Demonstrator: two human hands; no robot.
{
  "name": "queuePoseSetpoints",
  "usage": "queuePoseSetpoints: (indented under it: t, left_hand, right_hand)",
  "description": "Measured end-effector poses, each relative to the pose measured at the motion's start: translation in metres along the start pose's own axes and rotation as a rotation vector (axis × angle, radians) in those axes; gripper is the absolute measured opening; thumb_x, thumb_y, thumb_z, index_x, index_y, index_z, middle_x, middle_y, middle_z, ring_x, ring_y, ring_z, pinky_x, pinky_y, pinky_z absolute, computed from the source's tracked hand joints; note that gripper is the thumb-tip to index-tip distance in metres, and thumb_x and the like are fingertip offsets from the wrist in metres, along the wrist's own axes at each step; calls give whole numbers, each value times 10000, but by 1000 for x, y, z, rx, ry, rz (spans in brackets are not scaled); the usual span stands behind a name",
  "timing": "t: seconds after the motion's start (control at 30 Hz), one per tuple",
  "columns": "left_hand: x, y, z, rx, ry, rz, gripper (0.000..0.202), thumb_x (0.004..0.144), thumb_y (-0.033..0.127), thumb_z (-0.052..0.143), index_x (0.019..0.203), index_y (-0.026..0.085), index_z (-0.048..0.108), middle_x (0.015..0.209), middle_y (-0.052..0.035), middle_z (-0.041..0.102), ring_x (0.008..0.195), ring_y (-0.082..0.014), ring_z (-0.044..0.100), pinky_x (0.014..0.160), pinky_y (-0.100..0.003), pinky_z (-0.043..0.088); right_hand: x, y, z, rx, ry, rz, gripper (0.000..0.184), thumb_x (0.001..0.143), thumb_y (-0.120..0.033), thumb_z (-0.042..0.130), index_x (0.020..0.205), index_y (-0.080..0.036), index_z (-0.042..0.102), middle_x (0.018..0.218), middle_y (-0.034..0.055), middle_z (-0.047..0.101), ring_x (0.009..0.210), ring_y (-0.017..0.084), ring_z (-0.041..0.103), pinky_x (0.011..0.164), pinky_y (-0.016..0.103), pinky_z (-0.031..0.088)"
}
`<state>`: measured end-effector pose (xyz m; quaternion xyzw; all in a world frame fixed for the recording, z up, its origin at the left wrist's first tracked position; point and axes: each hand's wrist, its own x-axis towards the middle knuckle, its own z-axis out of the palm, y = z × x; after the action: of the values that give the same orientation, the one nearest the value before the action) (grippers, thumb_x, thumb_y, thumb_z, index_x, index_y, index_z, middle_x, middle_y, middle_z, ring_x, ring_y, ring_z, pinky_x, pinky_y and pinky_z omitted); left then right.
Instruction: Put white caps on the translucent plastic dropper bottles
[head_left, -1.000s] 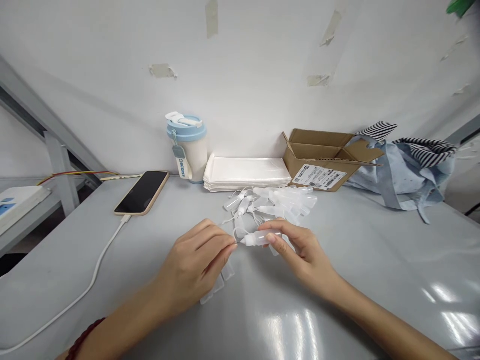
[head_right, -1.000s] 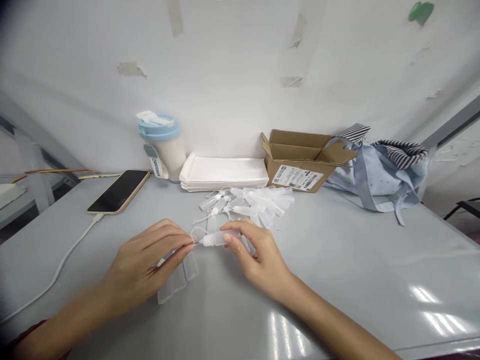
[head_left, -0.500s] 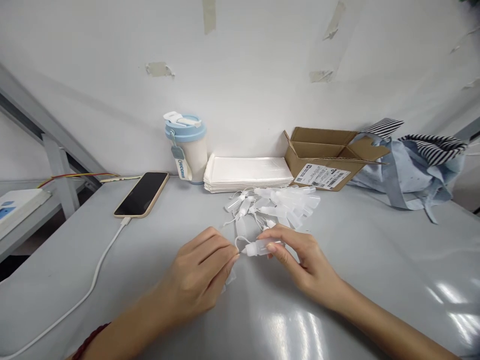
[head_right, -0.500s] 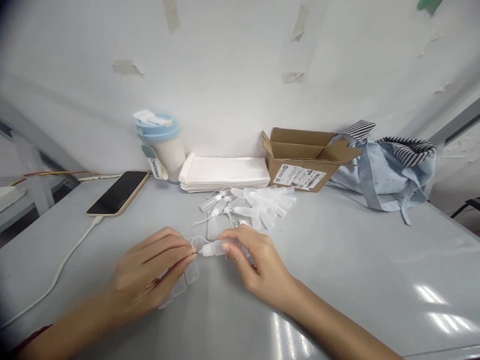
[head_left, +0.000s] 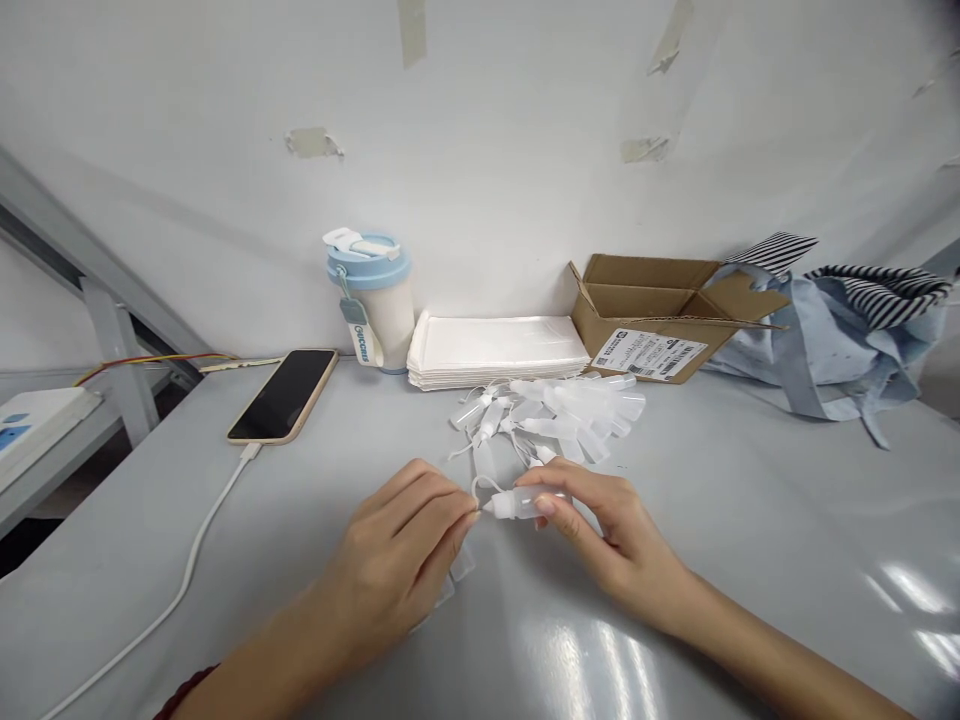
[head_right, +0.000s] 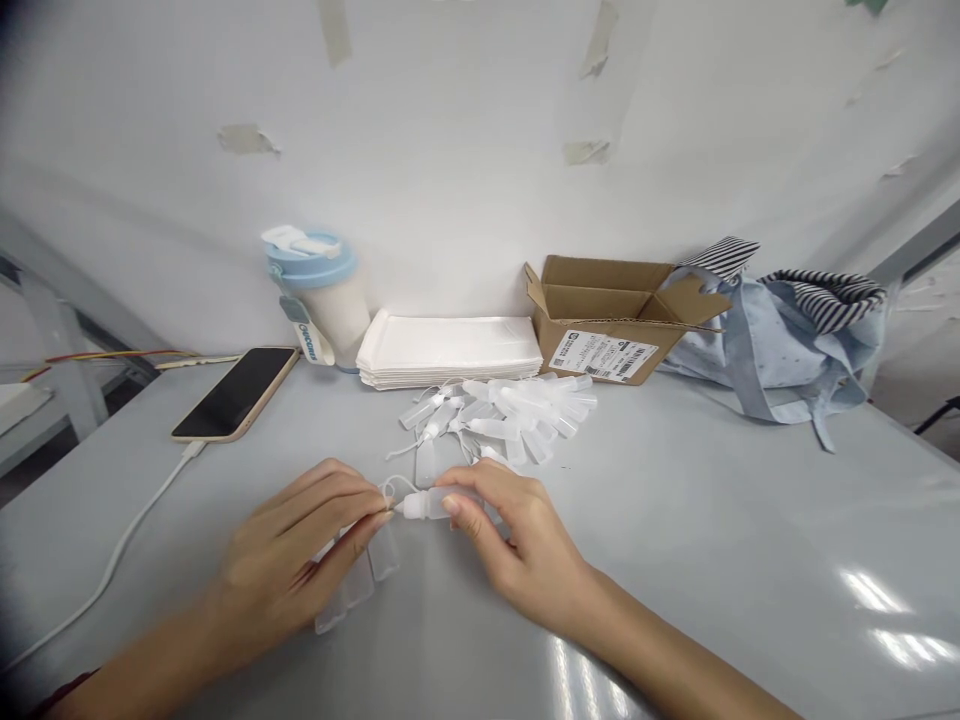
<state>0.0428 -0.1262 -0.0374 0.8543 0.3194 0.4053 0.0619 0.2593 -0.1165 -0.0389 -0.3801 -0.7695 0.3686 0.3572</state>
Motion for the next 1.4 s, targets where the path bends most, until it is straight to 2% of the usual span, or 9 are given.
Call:
queuePoseSetpoints:
  t: [0.27,0.53,0.63,0.8,1.0,1.13,1.3,1.4]
  left_hand:
    - [0,1,-1,64,30,-103,167,824,45,580,909,187,563,771,-19,617,713,-152,529,619,-290,471]
    - [-1,0,0,42,37,-62,180,825,32,573,923,183,565,775,-17,624,708,-147,529,629,-289,468]
    - [0,0,1,21,29,-50,175,835,32,552,914,187,570,760,-15,619,699,-145,527,618,-283,465]
    - [3,4,3,-55,5,-134,150,861,58,507,840,183,588,679,-1,597,630,-129,512,567,-255,444]
    - [0,7,6,-74,-22,-135,172,863,46,486,828,180,589,670,-7,595,626,-131,501,562,-255,431]
    - [0,7,5,-90,12,-138,153,851,46,519,838,186,579,694,-10,604,638,-133,513,584,-264,441]
    - [8,8,-4,-102,-53,-294,86,854,130,555,831,202,595,713,12,622,669,-123,564,594,-232,476]
    - [9,8,-7,-99,-88,-417,36,842,197,579,855,212,609,761,4,634,697,-125,580,433,-155,427]
  right_hand:
    - [1,-2,2,60,35,60,178,924,-279,475,1011,-225,620,773,3,626,758,145,576,599,227,451]
    - [0,-3,2,70,42,91,204,925,-307,460,985,-207,628,759,14,622,746,150,576,561,222,445]
    - [1,-2,2,37,25,70,205,926,-294,450,957,-199,629,736,14,609,722,150,570,565,230,440]
    - [0,-1,5,-32,31,2,206,927,-255,434,960,-183,624,763,20,623,693,144,569,606,250,436]
    - [-1,0,8,4,16,23,205,937,-244,415,935,-170,606,810,24,636,730,140,578,666,250,441]
    - [0,1,8,9,-19,34,187,936,-254,430,950,-176,600,830,22,630,749,141,574,680,255,436]
    - [0,0,7,-10,-63,7,183,922,-269,463,1001,-180,604,835,30,614,758,153,564,687,275,438]
    - [0,-1,8,1,-61,10,184,921,-274,468,1011,-185,602,859,33,626,774,157,572,695,280,446]
